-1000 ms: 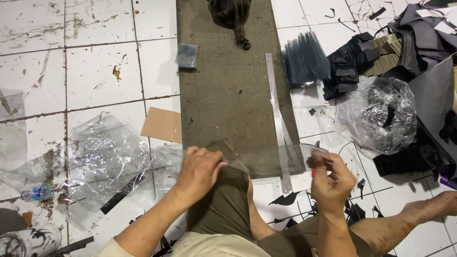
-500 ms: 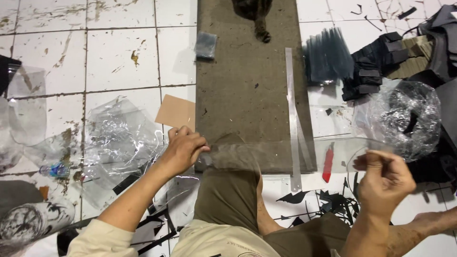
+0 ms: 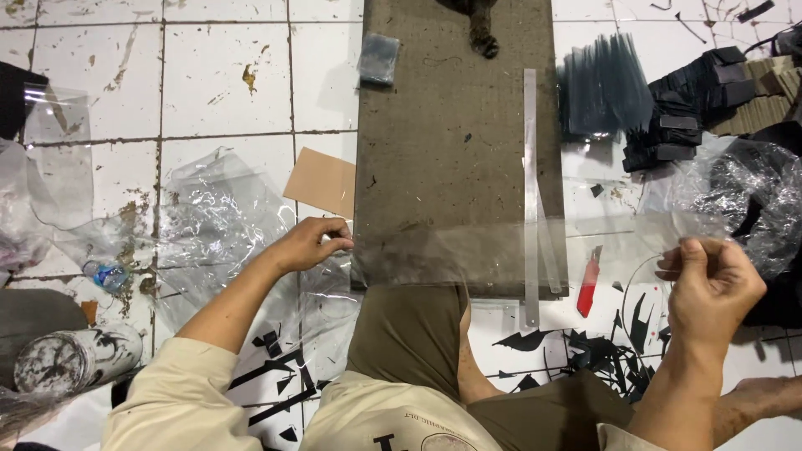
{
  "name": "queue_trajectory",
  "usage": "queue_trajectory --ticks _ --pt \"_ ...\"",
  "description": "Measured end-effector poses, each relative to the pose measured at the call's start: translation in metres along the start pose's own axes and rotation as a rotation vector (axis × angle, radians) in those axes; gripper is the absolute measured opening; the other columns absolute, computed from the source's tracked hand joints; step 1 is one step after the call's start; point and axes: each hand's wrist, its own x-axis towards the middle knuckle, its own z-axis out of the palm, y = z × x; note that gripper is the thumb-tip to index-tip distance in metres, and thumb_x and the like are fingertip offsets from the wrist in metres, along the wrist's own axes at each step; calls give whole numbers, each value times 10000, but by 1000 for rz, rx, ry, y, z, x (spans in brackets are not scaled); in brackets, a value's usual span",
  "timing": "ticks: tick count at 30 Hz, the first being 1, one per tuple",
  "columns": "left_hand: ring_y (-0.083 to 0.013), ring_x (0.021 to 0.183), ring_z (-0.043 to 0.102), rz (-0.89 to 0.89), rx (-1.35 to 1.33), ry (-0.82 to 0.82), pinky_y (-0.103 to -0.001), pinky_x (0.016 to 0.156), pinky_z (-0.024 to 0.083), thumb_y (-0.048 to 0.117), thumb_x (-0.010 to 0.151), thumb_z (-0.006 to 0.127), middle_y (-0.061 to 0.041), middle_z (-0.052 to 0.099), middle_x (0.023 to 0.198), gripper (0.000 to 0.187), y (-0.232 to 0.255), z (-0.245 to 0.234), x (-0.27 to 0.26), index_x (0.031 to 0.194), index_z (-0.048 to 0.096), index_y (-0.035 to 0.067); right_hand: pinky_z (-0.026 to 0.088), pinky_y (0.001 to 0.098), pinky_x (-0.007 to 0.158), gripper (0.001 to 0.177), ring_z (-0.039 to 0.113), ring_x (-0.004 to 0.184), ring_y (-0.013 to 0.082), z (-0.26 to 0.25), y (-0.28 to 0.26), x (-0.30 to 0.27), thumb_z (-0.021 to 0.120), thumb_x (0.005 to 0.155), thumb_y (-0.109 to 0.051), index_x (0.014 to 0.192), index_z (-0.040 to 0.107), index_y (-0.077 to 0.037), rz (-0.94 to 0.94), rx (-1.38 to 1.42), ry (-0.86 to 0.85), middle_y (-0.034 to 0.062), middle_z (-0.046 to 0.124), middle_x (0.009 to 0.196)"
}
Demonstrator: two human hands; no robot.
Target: Measuring and cutting strips of plastic from a larger sheet using a metal ruler and a utility knife
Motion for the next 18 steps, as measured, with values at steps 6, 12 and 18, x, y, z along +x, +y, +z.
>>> queue_trajectory --ticks 6,12,18 --pt "-180 827 746 -128 44 43 -335 784 564 184 935 660 -23 807 897 104 -24 -17 -7 892 707 102 608 295 725 46 665 791 216 25 6 8 607 1151 64 1130 644 46 150 55 -81 154 652 924" --pt "-253 729 688 -351 378 -9 -384 718 523 267 940 686 -51 793 900 194 -37 -44 2 969 745 85 547 286 526 87 632 600 194 55 -9 -17 626 1056 -26 1050 654 56 382 184 -178 144 656 769" --pt "-393 1233 514 534 155 297 -495 1049 415 338 808 839 -200 551 1384 749 95 66 55 1415 508 52 514 276 483 145 574 516 197 46 -35 -22 568 1079 -11 958 610 57 376 269 -200 133 624 750"
